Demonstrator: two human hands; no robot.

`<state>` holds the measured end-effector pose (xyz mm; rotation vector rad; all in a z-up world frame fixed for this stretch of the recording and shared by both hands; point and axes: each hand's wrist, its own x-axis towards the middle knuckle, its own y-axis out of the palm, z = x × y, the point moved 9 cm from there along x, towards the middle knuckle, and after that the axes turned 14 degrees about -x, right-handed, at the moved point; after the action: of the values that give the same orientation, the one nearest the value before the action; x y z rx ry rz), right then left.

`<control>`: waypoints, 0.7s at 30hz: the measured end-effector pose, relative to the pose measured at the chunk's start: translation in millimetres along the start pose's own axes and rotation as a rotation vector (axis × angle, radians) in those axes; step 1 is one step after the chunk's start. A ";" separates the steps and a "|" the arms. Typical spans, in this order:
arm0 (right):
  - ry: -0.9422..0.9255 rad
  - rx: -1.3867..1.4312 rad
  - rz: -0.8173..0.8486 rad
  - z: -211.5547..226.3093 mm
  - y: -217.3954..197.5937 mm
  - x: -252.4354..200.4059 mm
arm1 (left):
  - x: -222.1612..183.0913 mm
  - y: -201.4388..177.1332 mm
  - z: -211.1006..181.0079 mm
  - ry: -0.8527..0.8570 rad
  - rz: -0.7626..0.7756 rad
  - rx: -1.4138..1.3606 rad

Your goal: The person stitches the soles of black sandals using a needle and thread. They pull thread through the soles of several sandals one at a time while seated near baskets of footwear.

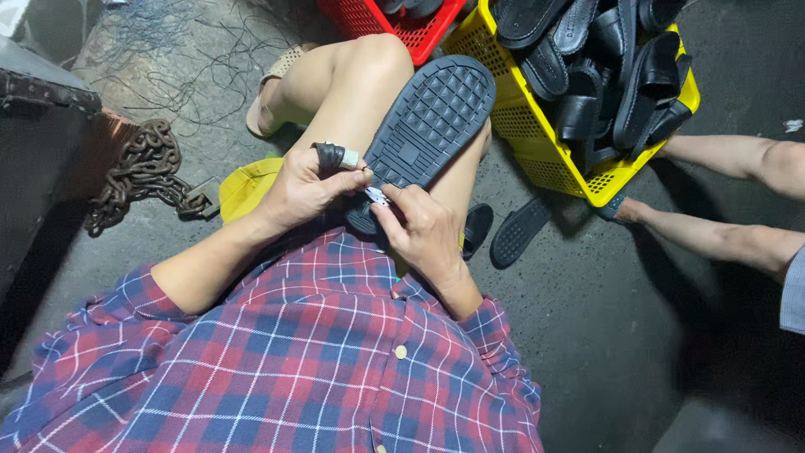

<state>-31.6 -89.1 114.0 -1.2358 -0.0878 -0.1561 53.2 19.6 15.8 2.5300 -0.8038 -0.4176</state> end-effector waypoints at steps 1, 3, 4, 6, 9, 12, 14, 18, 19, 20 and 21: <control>0.002 -0.001 0.000 0.2 1.1 1.0 | -0.6 1.7 -2.9 -0.001 0.001 -0.001; -0.024 -0.037 -0.020 3.3 1.3 2.6 | -1.9 5.7 -11.2 0.023 0.009 0.036; -0.022 -0.038 -0.021 2.6 1.7 2.5 | -2.1 6.2 -11.5 0.023 0.010 0.036; -0.036 -0.028 -0.003 2.9 4.3 2.5 | -2.8 6.2 -12.4 0.022 0.005 0.033; -0.038 -0.021 0.011 1.3 5.7 3.4 | -0.7 1.4 1.0 -0.008 -0.041 -0.085; -0.003 0.020 0.037 -7.4 13.6 -1.5 | 3.7 -11.0 -12.9 0.017 -0.128 -0.204; 0.073 0.080 0.052 -15.4 15.5 -8.1 | 9.6 -21.8 -45.6 0.057 -0.249 -0.221; 0.329 0.053 0.141 -46.1 12.9 -34.7 | 20.2 -108.9 -77.5 0.192 -0.505 -0.360; 0.337 0.050 0.137 -50.0 19.8 -39.5 | 21.4 -146.7 -75.5 0.188 -0.497 -0.361; 0.421 0.188 0.103 -60.0 25.9 -47.3 | 18.9 -194.6 -71.8 0.252 -0.628 -0.495; 0.503 0.327 0.065 -70.5 32.6 -55.8 | 16.8 -240.7 -65.3 0.316 -0.761 -0.629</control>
<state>-82.5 -141.3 52.0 -0.8437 0.3514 -0.3757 205.4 206.0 -51.6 2.1117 0.3933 -0.4004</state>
